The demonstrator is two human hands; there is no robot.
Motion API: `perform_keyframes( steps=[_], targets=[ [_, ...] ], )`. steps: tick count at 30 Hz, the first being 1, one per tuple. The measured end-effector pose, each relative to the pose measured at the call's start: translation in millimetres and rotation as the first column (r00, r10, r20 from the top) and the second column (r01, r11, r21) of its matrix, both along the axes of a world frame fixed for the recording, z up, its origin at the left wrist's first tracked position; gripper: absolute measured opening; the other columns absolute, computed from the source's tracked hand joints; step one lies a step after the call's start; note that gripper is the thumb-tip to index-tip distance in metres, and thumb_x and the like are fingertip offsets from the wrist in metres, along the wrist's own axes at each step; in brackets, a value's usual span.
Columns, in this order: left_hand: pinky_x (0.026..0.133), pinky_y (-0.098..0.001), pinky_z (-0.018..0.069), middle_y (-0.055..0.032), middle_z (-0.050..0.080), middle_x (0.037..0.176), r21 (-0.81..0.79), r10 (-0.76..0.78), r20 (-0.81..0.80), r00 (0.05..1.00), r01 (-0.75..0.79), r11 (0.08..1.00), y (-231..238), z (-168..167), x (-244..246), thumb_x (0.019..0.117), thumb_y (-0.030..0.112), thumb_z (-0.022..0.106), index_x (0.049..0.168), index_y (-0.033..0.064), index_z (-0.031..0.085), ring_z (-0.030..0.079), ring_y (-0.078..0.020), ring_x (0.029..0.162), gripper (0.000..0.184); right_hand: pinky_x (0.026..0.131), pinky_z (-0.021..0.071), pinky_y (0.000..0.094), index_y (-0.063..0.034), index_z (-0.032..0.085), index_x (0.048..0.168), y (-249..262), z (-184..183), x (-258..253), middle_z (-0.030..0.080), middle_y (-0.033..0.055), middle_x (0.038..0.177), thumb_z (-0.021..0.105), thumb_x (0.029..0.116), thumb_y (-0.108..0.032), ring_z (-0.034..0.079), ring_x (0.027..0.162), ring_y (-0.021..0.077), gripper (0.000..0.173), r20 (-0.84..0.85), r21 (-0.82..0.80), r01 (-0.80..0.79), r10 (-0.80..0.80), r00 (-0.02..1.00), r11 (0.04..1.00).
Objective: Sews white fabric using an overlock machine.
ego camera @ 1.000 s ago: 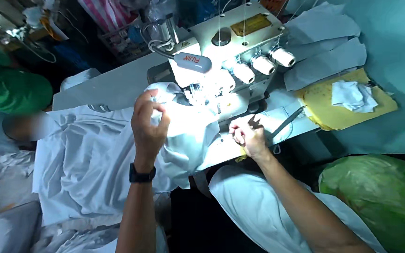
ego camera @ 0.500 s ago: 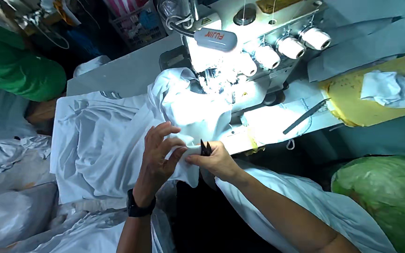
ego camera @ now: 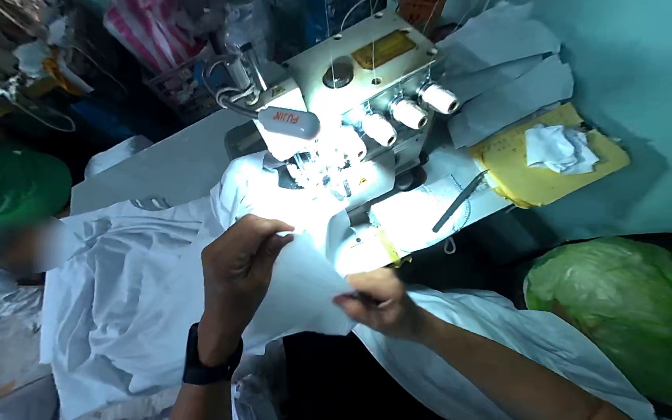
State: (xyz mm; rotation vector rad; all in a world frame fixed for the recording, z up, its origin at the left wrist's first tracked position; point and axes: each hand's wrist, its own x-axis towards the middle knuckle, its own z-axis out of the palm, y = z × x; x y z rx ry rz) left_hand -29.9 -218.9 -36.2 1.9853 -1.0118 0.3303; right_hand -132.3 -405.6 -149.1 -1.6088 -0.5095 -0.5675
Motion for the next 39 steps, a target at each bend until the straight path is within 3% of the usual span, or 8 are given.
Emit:
perform_keyframes(
  steps=[3,6,10,12,19,31,36,39],
  targets=[
    [0.071,-0.0121,0.049,-0.0048,0.065,0.085,0.006,0.07,0.009,0.997,-0.07,0.998,-26.4,-13.0,18.3,0.0977,0.009,0.064,0.092,-0.0054,0.07,0.058,0.0015,0.076,0.017,0.065,0.0501,0.0189,-0.0016,0.067,0.077,-34.3,-4.1,29.2,0.066,0.0106,0.084,0.068,0.0885,-0.015,0.061,0.073,0.0074,0.018,0.066,-0.168,0.301,-0.294,0.953,0.939],
    [0.074,-0.0138,0.0511,-0.0042,0.067,0.092,0.032,0.098,-0.096,0.991,-0.095,0.995,-35.7,-33.6,41.7,0.0923,0.006,0.071,0.091,-0.0012,0.072,0.061,-0.0002,0.081,0.008,0.069,0.0552,0.028,-0.0024,0.07,0.073,-46.8,-26.1,61.7,0.069,0.0165,0.11,0.074,0.0851,-0.014,0.064,0.081,0.0146,0.017,0.051,-0.303,0.291,-0.29,0.956,0.907],
    [0.077,-0.0138,0.0506,0.0001,0.069,0.088,0.106,0.036,-0.152,0.988,-0.02,0.994,-26.4,-34.6,48.2,0.0905,0.008,0.073,0.088,0.0027,0.075,0.062,0.0014,0.083,0.006,0.064,0.0496,0.029,-0.0006,0.062,0.068,-42.9,-41.6,49.4,0.062,0.0114,0.071,0.069,0.0938,-0.02,0.061,0.069,0.0155,0.033,-0.098,-0.269,-0.112,0.089,0.991,0.957],
    [0.079,-0.0137,0.0494,0.0008,0.068,0.087,0.136,0.019,-0.151,0.988,0.002,0.991,-22.0,-33.4,43.7,0.0908,0.009,0.073,0.086,0.0033,0.076,0.062,0.0014,0.086,0.008,0.061,0.0476,0.0251,-0.0002,0.062,0.07,-40.6,-39.5,29.1,0.06,0.0088,0.067,0.069,0.0958,-0.021,0.059,0.066,0.012,0.034,-0.141,-0.217,-0.218,0.191,0.972,0.952],
    [0.07,-0.0123,0.0471,0.0042,0.065,0.082,0.216,0.075,-0.206,0.976,-0.03,0.976,-22.2,-25.7,36.8,0.0895,0.012,0.076,0.085,0.0075,0.077,0.059,0.0031,0.077,0.007,0.062,0.0508,0.0183,0.0002,0.063,0.072,-39.1,-50.1,-7.8,0.069,0.012,0.081,0.071,0.0938,-0.017,0.063,0.069,0.009,0.029,-0.053,-0.196,-0.023,0.013,0.999,0.98],
    [0.058,-0.0132,0.0448,0.0034,0.064,0.079,0.197,0.158,-0.321,0.934,-0.097,0.976,-25.9,-22.7,37.8,0.0871,0.006,0.078,0.089,0.007,0.073,0.054,0.002,0.063,0.005,0.067,0.05,0.0145,0.003,0.067,0.075,-33.4,-63.2,-20.4,0.067,0.0119,0.081,0.07,0.094,-0.013,0.062,0.072,0.0062,0.025,-0.17,-0.119,-0.023,0.003,0.985,0.993],
    [0.062,-0.0176,0.0448,-0.003,0.061,0.09,0.16,0.314,-0.053,0.948,-0.303,0.94,-37.2,-36.9,23.7,0.0877,0.009,0.075,0.09,0.0054,0.072,0.054,-0.0044,0.072,0.006,0.066,0.0491,0.0107,0.0041,0.065,0.071,-28.2,-59.6,-25.2,0.07,0.0099,0.08,0.075,0.0903,-0.014,0.061,0.072,-0.0003,0.028,-0.228,0.031,0.049,-0.041,0.973,0.998],
    [0.077,-0.0434,0.0544,-0.0162,0.069,0.105,0.294,0.38,0.289,0.878,-0.459,0.838,-48.7,-50.1,-8.6,0.0991,0.018,0.063,0.101,0.004,0.077,0.067,-0.0291,0.094,0.02,0.061,0.0453,0.0098,-0.0015,0.065,0.067,-27.5,-50.1,-30.1,0.067,0.0002,0.074,0.078,0.0846,-0.012,0.057,0.068,-0.0054,0.025,-0.419,0.168,0.075,0.003,0.908,0.983]
  ],
)
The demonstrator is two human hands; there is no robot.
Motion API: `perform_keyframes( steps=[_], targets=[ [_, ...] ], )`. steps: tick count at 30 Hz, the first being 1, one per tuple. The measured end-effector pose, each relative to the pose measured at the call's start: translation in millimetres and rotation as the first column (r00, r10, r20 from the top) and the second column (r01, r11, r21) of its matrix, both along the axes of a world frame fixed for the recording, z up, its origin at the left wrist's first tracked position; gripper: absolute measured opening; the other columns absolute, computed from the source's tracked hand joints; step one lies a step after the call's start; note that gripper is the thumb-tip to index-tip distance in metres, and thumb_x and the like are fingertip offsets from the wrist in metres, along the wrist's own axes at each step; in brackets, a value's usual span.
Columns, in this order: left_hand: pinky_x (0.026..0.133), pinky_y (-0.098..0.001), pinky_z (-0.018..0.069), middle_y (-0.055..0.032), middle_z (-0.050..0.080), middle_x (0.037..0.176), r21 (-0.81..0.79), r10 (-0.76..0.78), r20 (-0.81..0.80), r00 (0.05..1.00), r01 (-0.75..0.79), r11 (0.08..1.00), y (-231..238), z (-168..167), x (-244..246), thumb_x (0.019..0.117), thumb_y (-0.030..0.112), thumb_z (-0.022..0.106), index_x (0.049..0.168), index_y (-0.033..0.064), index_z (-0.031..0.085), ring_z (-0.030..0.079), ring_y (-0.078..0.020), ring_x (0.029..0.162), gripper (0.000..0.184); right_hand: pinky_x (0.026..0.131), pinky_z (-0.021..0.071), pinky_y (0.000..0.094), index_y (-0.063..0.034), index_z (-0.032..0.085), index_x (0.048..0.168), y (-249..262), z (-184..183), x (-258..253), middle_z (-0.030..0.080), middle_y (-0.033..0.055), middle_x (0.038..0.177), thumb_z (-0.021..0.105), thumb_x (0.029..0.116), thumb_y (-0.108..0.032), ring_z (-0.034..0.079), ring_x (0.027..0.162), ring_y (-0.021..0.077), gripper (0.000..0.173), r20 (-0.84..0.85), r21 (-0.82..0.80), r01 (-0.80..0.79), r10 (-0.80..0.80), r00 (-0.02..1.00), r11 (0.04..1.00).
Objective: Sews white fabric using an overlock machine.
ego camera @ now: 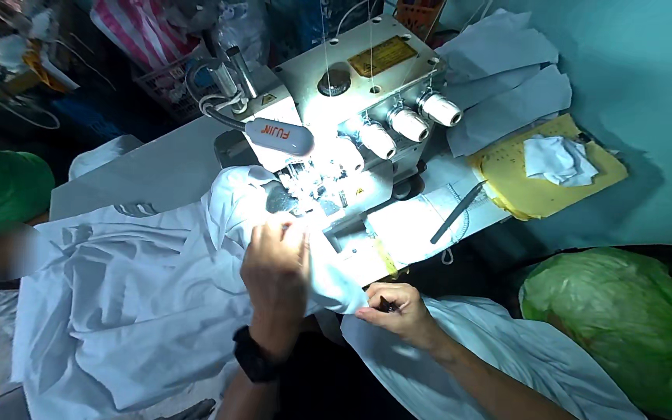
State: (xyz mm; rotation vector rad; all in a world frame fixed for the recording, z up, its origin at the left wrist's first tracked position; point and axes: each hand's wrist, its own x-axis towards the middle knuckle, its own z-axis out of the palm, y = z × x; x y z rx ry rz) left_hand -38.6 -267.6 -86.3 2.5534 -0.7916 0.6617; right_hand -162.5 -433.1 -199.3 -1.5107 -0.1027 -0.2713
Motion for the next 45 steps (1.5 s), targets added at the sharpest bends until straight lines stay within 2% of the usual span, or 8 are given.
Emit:
perform_keyframes(
  steps=[7,11,15,18,26,30,34,45],
  targets=[
    [0.105,-0.0577,0.0419,-0.0162,0.073,0.111,0.107,0.07,0.077,0.995,-0.078,0.991,-11.2,-20.9,-9.0,0.1058,0.018,0.044,0.117,0.0042,0.074,0.065,-0.036,0.113,0.035,0.052,0.0491,0.016,-0.0052,0.07,0.097,1.0,36.6,13.3,0.063,-0.0084,0.065,0.078,0.0783,-0.003,0.057,0.054,-0.0009,0.02,-0.361,0.237,0.024,0.065,0.93,0.971],
    [0.112,-0.0577,0.0377,-0.0173,0.072,0.108,0.013,-0.078,-0.006,0.997,0.078,0.997,9.3,-16.4,8.2,0.1067,0.021,0.042,0.114,0.0001,0.071,0.065,-0.0348,0.115,0.036,0.052,0.0462,0.013,-0.0088,0.072,0.083,6.5,44.5,18.5,0.066,-0.008,0.067,0.077,0.0825,-0.003,0.055,0.054,-0.004,0.007,-0.315,0.211,0.019,0.049,0.948,0.977],
    [0.125,-0.0514,0.013,0.0041,0.045,0.155,-0.206,-0.355,0.018,0.935,0.351,0.913,34.1,-40.4,-32.6,0.0933,0.077,0.044,0.139,0.026,0.046,0.031,-0.015,0.151,0.069,0.058,0.052,0.0135,-0.0023,0.073,0.102,6.9,55.8,7.0,0.072,-0.0063,0.078,0.076,0.0825,-0.002,0.062,0.063,-0.0035,0.019,-0.208,0.183,0.029,0.01,0.978,0.983],
    [0.125,-0.0497,0.0022,0.0066,0.025,0.166,-0.13,-0.32,0.11,0.941,0.333,0.934,40.2,-80.8,-52.2,0.1007,0.059,0.048,0.147,0.0342,0.036,0.011,-0.0134,0.157,0.054,0.062,0.0512,0.0098,-0.0023,0.067,0.102,10.9,68.5,-4.8,0.068,-0.0071,0.078,0.078,0.0816,-0.005,0.061,0.068,-0.0073,0.023,-0.034,0.08,-0.033,0.036,0.999,0.996],
    [0.125,-0.0494,0.0161,-0.0022,0.053,0.15,-0.014,-0.291,0.089,0.953,0.293,0.956,60.8,-14.6,-20.3,0.1086,0.017,0.044,0.128,0.0217,0.058,0.032,-0.0244,0.152,0.025,0.056,0.047,0.0092,0.0001,0.066,0.089,28.7,58.5,25.2,0.062,-0.003,0.071,0.075,0.0817,-0.007,0.055,0.06,-0.0062,0.014,-0.024,-0.074,0.109,-0.111,0.994,0.991],
    [0.108,-0.0616,0.0427,-0.0117,0.071,0.127,0.059,-0.409,-0.179,0.895,0.425,0.903,58.1,10.4,7.4,0.0832,0.003,0.056,0.124,0.0046,0.07,0.064,-0.0317,0.126,0.043,0.06,0.0507,0.0108,0.004,0.067,0.088,33.3,56.0,58.1,0.066,0.0005,0.077,0.071,0.0821,0.001,0.059,0.065,-0.0042,0.008,0.086,-0.054,0.196,-0.191,0.978,0.979],
    [0.114,-0.0641,0.0339,-0.0136,0.071,0.128,-0.08,-0.368,-0.325,0.871,0.362,0.929,57.5,12.9,35.6,0.0984,0.055,0.052,0.119,0.001,0.074,0.06,-0.029,0.131,0.062,0.066,0.0559,0.0138,0.0068,0.072,0.09,33.3,60.8,85.5,0.073,0.0037,0.081,0.07,0.0848,0.002,0.065,0.07,-0.0027,0.007,0.189,-0.019,0.226,-0.219,0.957,0.974],
    [0.114,-0.0608,0.0372,-0.0172,0.067,0.133,-0.197,-0.296,-0.262,0.919,0.249,0.948,52.9,10.3,101.9,0.0933,0.011,0.064,0.119,-0.0023,0.072,0.055,-0.0362,0.135,0.03,0.065,0.0555,0.0174,0.0042,0.075,0.087,35.0,35.7,87.9,0.073,0.0095,0.075,0.065,0.095,-0.009,0.066,0.066,0.0044,0.018,0.424,-0.278,0.358,-0.221,0.878,0.891]
  ],
)
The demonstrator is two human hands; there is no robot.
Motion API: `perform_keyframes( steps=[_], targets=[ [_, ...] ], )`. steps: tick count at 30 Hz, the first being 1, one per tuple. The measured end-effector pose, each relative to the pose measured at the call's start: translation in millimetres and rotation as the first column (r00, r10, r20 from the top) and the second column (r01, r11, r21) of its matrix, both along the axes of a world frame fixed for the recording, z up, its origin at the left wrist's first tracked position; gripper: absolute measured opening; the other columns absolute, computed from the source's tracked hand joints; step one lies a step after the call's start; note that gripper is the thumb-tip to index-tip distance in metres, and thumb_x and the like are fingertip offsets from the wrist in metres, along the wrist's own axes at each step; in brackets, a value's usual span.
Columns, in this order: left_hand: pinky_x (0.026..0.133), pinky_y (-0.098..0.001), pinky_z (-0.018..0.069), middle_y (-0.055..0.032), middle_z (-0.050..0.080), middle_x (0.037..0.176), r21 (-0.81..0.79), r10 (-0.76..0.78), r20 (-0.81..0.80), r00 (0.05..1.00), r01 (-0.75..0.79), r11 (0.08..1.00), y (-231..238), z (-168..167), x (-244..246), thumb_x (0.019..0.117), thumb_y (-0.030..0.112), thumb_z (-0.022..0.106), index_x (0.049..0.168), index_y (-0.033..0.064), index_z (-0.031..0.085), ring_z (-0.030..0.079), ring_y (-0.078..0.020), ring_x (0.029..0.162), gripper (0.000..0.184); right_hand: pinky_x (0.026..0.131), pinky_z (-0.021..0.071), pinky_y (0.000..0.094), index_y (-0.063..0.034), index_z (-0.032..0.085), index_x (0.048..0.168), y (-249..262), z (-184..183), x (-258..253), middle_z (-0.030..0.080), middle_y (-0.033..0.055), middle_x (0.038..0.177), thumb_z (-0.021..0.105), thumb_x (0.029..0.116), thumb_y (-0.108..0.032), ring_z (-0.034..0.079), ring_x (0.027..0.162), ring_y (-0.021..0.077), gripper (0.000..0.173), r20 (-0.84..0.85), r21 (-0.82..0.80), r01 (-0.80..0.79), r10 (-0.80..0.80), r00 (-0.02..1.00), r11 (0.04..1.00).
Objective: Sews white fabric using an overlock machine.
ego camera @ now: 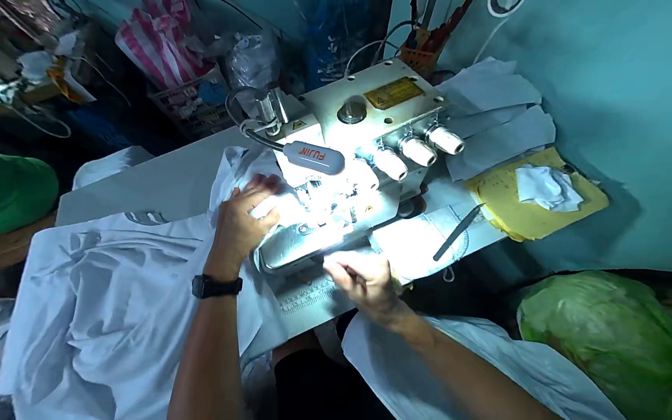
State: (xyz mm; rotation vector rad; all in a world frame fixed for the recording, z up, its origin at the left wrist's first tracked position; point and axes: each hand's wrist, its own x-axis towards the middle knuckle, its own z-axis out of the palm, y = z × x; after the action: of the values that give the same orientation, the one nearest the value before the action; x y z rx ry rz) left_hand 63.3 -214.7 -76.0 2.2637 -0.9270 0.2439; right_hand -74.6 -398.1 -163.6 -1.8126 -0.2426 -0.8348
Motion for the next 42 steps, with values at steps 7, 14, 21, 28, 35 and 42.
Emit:
perform_keyframes(
  steps=[7,14,21,28,35,42],
  targets=[
    [0.114,-0.0478,0.0416,-0.0158,0.055,0.149,-0.176,0.309,-0.203,0.929,-0.345,0.922,-9.8,-14.7,6.5,0.1021,0.025,0.061,0.142,0.0023,0.059,0.053,-0.0295,0.137,0.046,0.053,0.0457,0.0215,-0.0023,0.071,0.078,-8.5,-26.0,-20.2,0.062,0.0026,0.064,0.067,0.0967,-0.04,0.054,0.056,0.0046,0.043,-0.192,0.008,-0.092,0.092,0.977,0.996],
    [0.088,-0.0565,0.0554,-0.0274,0.07,0.114,-0.007,0.462,-0.147,0.875,-0.468,0.884,-6.1,-21.7,-107.4,0.0828,0.027,0.083,0.147,-0.009,0.045,0.071,-0.0376,0.101,0.083,0.05,0.0444,0.0377,-0.0033,0.074,0.094,-34.0,76.5,21.3,0.064,0.0083,0.071,0.06,0.0977,-0.036,0.061,0.059,0.0225,0.036,-0.023,-0.586,0.106,-0.148,0.989,0.803],
    [0.089,-0.0336,0.0591,-0.0145,0.076,0.101,-0.088,0.149,0.046,0.988,-0.144,0.986,8.8,-30.3,-185.4,0.0867,0.008,0.069,0.102,-0.003,0.074,0.074,-0.0209,0.097,0.02,0.047,0.0471,0.0414,-0.0022,0.073,0.085,-10.2,81.3,26.4,0.065,0.0116,0.071,0.062,0.0979,-0.017,0.065,0.059,0.0272,0.023,0.04,-0.613,0.074,-0.062,0.997,0.787],
    [0.103,-0.0258,0.0512,-0.01,0.064,0.119,-0.454,-0.22,-0.119,0.968,0.144,0.879,17.0,-70.3,-235.6,0.1035,0.021,0.056,0.106,0.0044,0.057,0.062,-0.0127,0.118,0.017,0.054,0.0521,0.0336,0.0004,0.074,0.097,2.1,-0.9,-19.3,0.069,0.0112,0.084,0.067,0.0968,-0.025,0.066,0.067,0.0201,0.026,-0.06,-0.393,-0.064,0.045,0.997,0.917],
    [0.098,-0.0239,0.0527,-0.0123,0.067,0.112,-0.405,-0.242,-0.15,0.959,0.164,0.9,19.4,-63.0,-242.4,0.1027,0.017,0.055,0.104,0.0015,0.058,0.065,-0.0126,0.112,0.016,0.055,0.0513,0.0305,0.0008,0.074,0.094,27.0,-22.3,-31.3,0.067,0.0102,0.081,0.064,0.0979,-0.021,0.063,0.065,0.0172,0.024,-0.095,-0.239,-0.116,0.095,0.991,0.964],
    [0.075,-0.0181,0.0521,-0.0116,0.064,0.083,-0.333,-0.332,-0.317,0.889,0.223,0.916,35.6,-46.6,-258.6,0.097,0.013,0.057,0.099,-0.0032,0.064,0.063,-0.0095,0.079,0.017,0.062,0.0512,0.0206,-0.0034,0.074,0.092,1.3,8.6,-37.0,0.066,0.001,0.08,0.069,0.0915,-0.019,0.059,0.068,0.003,0.017,-0.355,0.015,-0.171,0.166,0.92,0.985]
  ],
)
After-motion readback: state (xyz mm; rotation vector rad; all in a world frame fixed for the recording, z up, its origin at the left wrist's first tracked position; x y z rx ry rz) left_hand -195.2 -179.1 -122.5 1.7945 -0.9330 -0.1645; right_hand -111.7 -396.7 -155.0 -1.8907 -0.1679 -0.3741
